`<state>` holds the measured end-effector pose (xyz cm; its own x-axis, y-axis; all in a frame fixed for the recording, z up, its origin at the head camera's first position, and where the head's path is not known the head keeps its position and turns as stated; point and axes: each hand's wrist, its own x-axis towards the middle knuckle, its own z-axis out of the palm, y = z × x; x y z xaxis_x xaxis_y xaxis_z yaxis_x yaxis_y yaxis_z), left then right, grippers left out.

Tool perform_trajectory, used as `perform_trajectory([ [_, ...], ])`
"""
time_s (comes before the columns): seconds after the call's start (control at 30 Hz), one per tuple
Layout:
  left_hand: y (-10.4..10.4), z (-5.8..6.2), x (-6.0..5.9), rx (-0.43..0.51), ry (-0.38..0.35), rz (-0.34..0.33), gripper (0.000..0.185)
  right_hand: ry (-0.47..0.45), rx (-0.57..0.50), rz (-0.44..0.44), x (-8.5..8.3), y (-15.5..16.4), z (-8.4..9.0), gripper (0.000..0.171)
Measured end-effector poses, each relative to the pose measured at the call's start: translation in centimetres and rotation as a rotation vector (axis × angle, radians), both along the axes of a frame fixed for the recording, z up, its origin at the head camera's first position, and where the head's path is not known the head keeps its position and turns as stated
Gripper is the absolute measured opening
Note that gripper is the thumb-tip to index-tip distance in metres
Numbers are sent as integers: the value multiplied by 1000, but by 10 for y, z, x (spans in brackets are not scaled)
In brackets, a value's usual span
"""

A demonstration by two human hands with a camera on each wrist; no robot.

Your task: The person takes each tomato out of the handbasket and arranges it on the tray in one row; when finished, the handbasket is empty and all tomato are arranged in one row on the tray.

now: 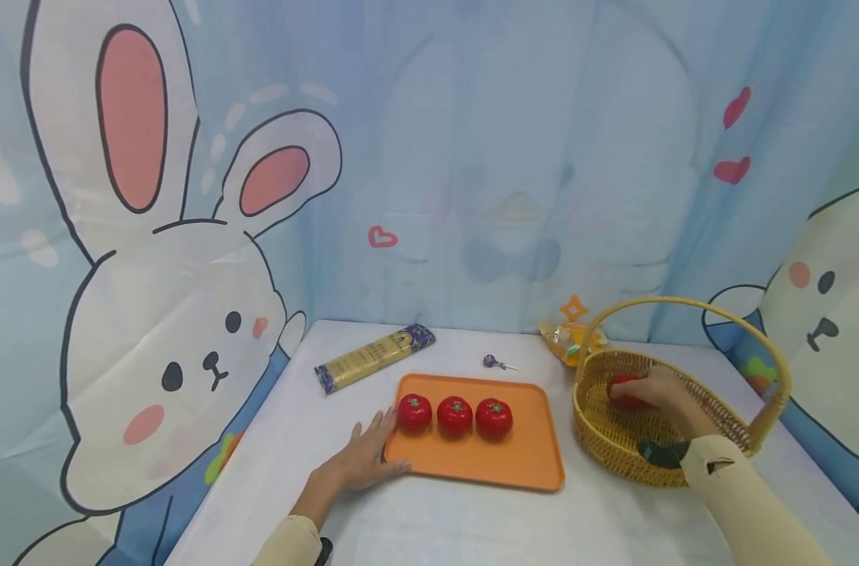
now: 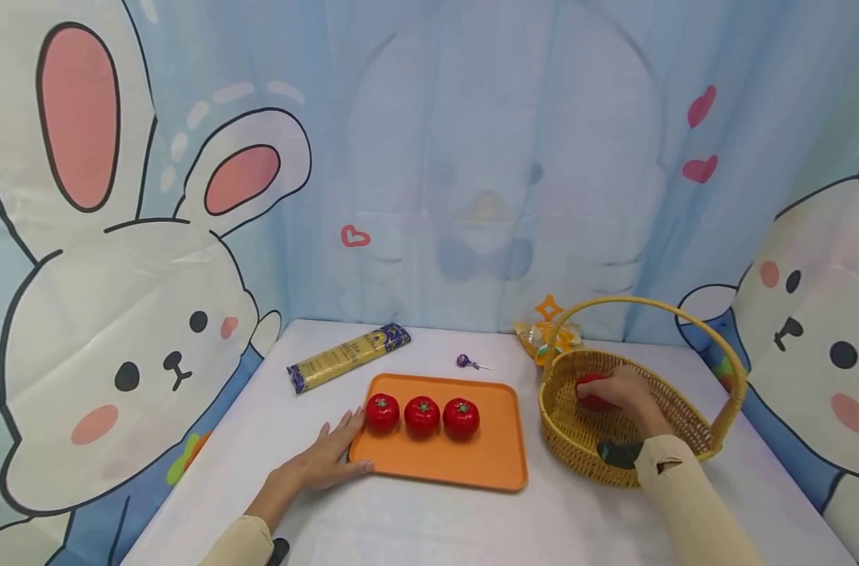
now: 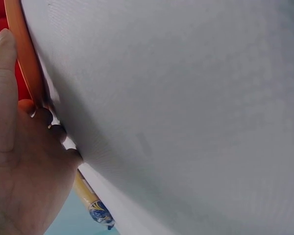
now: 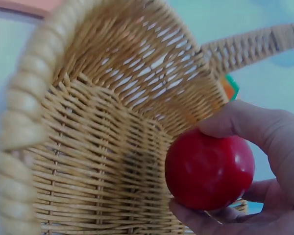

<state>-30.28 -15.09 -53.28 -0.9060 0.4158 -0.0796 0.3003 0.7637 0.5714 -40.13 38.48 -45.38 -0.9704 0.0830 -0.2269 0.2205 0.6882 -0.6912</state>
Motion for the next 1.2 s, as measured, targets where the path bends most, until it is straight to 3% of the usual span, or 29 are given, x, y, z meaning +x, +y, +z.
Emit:
perform_trajectory([
  [0.17,1,2,1,-1,-4,2,96,-11,-1,101,9,-7,10,81],
  [0.33,-1,2,0,1,-11,11,96,15,-89,232,19,-17,10,78],
  [0.7,1,3,0,17,-3,5,97,68,-419,362,45,-38,13,67],
  [0.8,1,2,2,23,1,2,98,127,-390,398,55,-49,14,62],
  [1.0,0,-1,3,26,5,-13,100,318,-245,367,76,-74,15,56],
  [1.2,0,-1,3,22,-2,-5,98,470,-140,366,85,-100,6,61],
])
